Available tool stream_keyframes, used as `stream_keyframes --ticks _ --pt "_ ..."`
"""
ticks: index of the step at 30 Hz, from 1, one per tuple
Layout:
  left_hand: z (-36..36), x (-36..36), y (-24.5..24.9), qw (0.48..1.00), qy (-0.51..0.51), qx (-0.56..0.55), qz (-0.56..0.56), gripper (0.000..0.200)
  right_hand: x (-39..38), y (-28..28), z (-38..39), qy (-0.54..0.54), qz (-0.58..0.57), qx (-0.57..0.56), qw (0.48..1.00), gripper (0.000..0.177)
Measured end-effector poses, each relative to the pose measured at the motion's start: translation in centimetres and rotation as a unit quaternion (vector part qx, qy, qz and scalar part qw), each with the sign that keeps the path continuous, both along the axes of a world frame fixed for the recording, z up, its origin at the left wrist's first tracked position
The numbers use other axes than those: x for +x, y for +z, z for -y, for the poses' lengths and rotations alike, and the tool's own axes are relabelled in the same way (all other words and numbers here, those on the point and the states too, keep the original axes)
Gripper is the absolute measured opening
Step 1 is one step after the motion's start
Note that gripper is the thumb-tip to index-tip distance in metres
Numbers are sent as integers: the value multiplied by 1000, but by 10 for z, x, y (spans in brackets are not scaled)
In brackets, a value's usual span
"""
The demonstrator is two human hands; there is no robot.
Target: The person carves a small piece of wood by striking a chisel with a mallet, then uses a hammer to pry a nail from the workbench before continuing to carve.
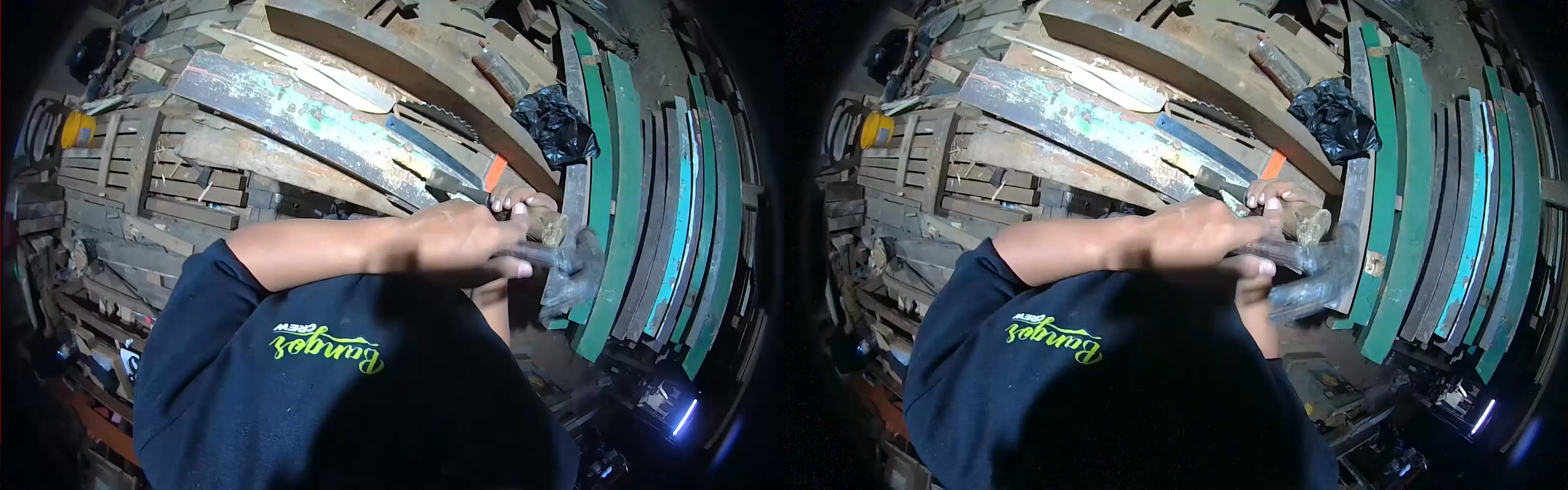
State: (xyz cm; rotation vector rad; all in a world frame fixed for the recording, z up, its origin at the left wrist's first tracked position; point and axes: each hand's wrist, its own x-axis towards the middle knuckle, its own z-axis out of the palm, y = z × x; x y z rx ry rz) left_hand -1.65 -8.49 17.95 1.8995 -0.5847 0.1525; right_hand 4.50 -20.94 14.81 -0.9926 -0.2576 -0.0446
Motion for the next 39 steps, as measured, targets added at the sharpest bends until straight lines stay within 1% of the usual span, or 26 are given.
stream_keyframes --ticks 2,5,6,7,9,11,12,13,15,16,17,19,20,21,23,24,25,27,29,31,32,35,36,37,38,39 --pt "1 -4 -1 997 -21 -37 61 32 3 -5 8 21 63 -32 997 19" --pt "-5 -3 -15 997 -33 -27 58 34 1 -12 14 31 97 -61 993 20" --pt "-3 2 -27 998 -29 16 -52 39 1 -15 15 32 106 -63 992 20" --pt "-4 3 -22 999 -22 11 -34 42 1 -18 15 32 112 -64 991 20" --pt "-4 2 -6 998 -30 -1 -60 43 2 -24 18 32 131 -67 989 20" --pt "-8 -7 15 990 -75 53 -107 46 4 -32 23 54 129 -40 989 22" --pt "-11 -9 21 987 -112 69 -91 45 7 -32 22 65 139 -49 987 22" --pt "-11 -9 11 987 -113 69 -94 45 9 -32 23 74 150 -58 984 22" --pt "-6 -5 -19 992 -85 -28 -90 43 10 -29 27 88 176 -79 977 22" --pt "-8 3 -19 990 -55 46 -121 42 3 -32 23 52 112 -51 991 25" --pt "-7 3 -17 990 -54 49 -118 42 10 -40 29 70 124 -40 989 25" --pt "-4 2 -9 998 -2 -29 -50 40 9 -40 30 61 127 -39 989 23" --pt "-3 2 -6 1000 -6 5 -25 39 6 -42 27 19 127 -51 990 23" --pt "-4 -2 -2 1000 -4 3 -29 39 11 -50 29 22 123 -53 991 23" --pt "-12 -10 12 997 -75 18 -23 44 19 -58 26 65 176 34 982 24" --pt "-8 -12 -3 996 -56 -67 4 43 14 -59 30 42 131 22 990 24" --pt "-2 -10 -19 996 -57 -67 5 43 14 -49 29 46 163 -38 985 23" --pt "6 -2 -40 999 11 5 -39 45 6 -40 25 15 109 -40 993 22" --pt "5 -3 -21 999 8 22 -32 44 6 -41 23 19 109 -42 993 22" --pt "3 -13 -2 1000 -9 -1 -5 40 4 -41 25 24 109 -48 993 21" --pt "-1 -13 -1 998 -52 -9 33 37 4 -40 25 24 110 -49 993 21" --pt "-7 -11 -23 998 -19 -14 58 33 -1 -39 24 15 90 -55 994 20" --pt "-1 -3 -42 1000 1 -7 -31 34 0 -38 26 11 82 -44 996 20" --pt "-6 -3 -34 996 22 24 -84 40 17 -51 39 69 130 -45 988 6" --pt "-6 -4 -31 993 34 36 -109 41 37 -77 58 143 128 18 981 5" --pt "-8 -3 -28 989 46 50 -133 43 51 -97 69 214 126 82 965 12"
